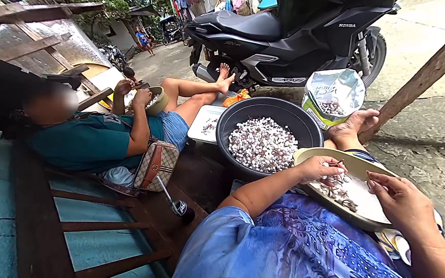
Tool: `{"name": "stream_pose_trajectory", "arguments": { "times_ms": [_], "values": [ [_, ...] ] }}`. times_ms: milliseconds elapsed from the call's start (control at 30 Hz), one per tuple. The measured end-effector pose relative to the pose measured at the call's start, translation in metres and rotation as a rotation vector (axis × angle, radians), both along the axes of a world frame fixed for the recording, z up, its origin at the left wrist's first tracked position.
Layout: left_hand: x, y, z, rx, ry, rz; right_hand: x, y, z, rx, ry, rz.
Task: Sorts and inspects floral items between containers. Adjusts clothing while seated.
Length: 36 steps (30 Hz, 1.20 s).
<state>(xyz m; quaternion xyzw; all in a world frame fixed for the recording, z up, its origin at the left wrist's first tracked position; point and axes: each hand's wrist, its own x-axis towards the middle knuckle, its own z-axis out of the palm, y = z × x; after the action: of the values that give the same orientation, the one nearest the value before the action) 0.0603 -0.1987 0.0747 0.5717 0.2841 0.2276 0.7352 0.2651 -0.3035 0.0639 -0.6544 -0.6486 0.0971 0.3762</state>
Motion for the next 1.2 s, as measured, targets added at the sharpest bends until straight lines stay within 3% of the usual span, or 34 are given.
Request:
{"name": "stream_pose_trajectory", "arguments": {
  "times_ms": [167, 367, 467, 533, 600, 633, 733, 767, 900, 1033, 1200],
  "values": [
    [0.005, -0.010, 0.006, -0.006, -0.035, -0.049, -0.007, -0.004, 0.001, -0.007, 0.059, 0.133],
    [0.012, -0.015, 0.003, 0.185, 0.045, -0.107, -0.017, -0.003, -0.003, 0.015, 0.076, 0.166],
    [0.011, -0.012, 0.003, 0.141, 0.084, -0.074, -0.017, -0.008, 0.026, 0.016, 0.138, 0.201],
    [0.012, -0.009, 0.002, 0.132, 0.090, -0.063, -0.025, -0.015, 0.058, -0.136, 0.302, 0.606],
    [0.013, -0.008, 0.001, 0.135, 0.078, -0.069, -0.032, 0.000, 0.079, -0.374, 0.285, 0.953],
    [0.013, -0.010, 0.002, 0.118, 0.064, -0.061, -0.032, 0.014, 0.085, -0.432, 0.263, 0.921],
    [0.013, -0.012, 0.006, 0.013, 0.041, -0.040, -0.021, 0.058, 0.089, -0.338, 0.276, 0.425],
    [0.012, -0.011, 0.006, 0.011, 0.040, -0.030, -0.021, 0.062, 0.091, -0.303, 0.274, 0.371],
    [0.005, -0.014, 0.006, 0.047, -0.021, 0.001, -0.034, 0.039, 0.095, -0.378, 0.268, 0.676],
    [0.007, -0.012, 0.006, 0.039, 0.051, -0.012, -0.019, 0.054, 0.070, -0.185, -0.076, 0.316],
    [0.009, -0.011, 0.005, 0.146, 0.085, -0.024, -0.023, 0.045, 0.040, -0.169, -0.076, 0.344]
  ]
}}
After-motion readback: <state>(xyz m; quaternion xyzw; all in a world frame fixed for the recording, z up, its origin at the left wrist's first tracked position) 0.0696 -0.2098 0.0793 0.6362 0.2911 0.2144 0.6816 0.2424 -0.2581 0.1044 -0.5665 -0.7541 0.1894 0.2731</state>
